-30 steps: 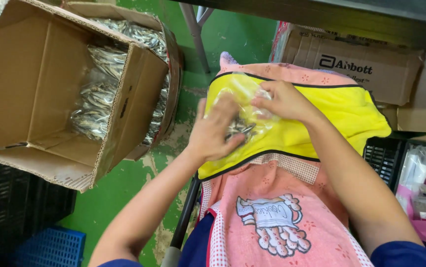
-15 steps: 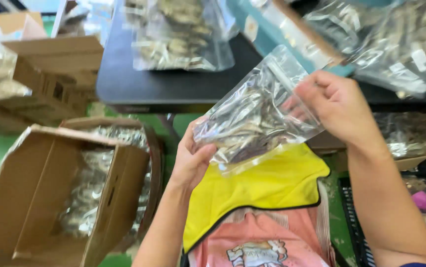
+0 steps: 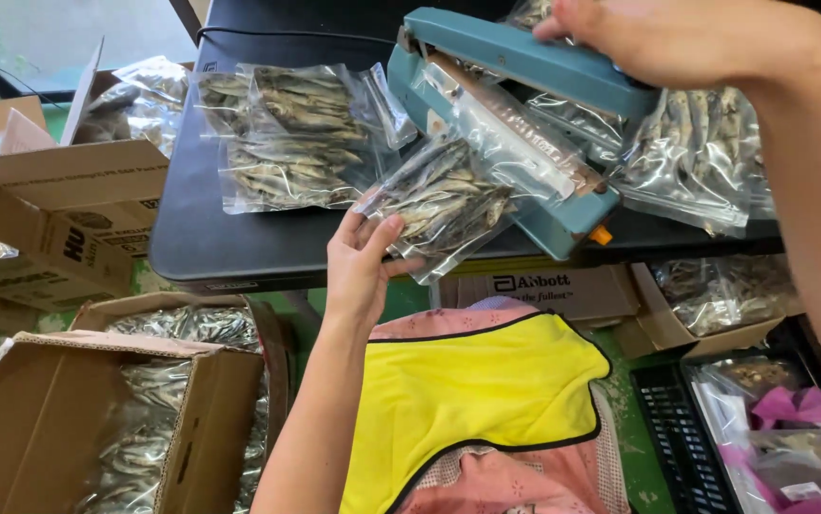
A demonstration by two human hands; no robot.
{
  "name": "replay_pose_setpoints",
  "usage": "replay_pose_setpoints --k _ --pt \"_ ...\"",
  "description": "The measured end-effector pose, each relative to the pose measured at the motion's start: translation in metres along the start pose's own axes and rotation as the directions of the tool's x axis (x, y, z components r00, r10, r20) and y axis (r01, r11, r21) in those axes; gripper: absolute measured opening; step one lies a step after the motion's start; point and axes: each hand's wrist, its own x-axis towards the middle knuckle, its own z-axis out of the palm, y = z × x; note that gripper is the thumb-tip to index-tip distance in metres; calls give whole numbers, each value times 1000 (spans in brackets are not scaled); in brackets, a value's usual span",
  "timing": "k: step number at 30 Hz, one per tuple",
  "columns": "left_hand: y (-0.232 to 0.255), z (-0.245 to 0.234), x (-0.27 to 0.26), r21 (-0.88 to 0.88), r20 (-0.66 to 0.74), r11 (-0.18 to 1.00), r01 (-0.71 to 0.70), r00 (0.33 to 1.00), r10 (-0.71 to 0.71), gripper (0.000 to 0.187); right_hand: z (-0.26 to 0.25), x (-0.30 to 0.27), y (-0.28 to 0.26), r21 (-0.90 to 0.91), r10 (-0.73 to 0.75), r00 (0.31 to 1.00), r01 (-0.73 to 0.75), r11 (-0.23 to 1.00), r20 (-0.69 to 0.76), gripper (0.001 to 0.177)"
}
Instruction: The person takes small dried fish from a cardboard box, places them into plastic bags, and then seals the bags using a heat sealer.
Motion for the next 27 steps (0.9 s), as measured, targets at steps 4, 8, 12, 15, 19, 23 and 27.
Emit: replay_pose_setpoints --k 4,8,12,15,19,23,27 --pt "4 1 -1 -20 13 1000 10 1000 -10 70 15 -17 -33 -40 255 949 -252 967 185 76" --pt "8 3 0 -33 5 999 40 999 -40 70 38 -25 -22 -106 367 926 -357 928 92 60" --pt "10 5 0 -41 8 998 52 999 -52 70 49 -31 -21 -57 386 921 -384 922 51 63" --pt "9 4 2 -46 26 998 31 999 -30 71 49 -31 -32 -54 447 893 -445 894 53 68" --pt "11 5 2 -44 18 998 46 999 -46 71 56 -32 -26 -80 395 918 -392 917 40 69" --pt "10 4 4 -41 20 998 40 999 -39 69 62 -32 -20 -75 385 922 -382 921 32 71" --pt "13 5 3 -28 10 998 51 999 -51 69 63 -33 -24 -71 385 922 -383 921 27 71"
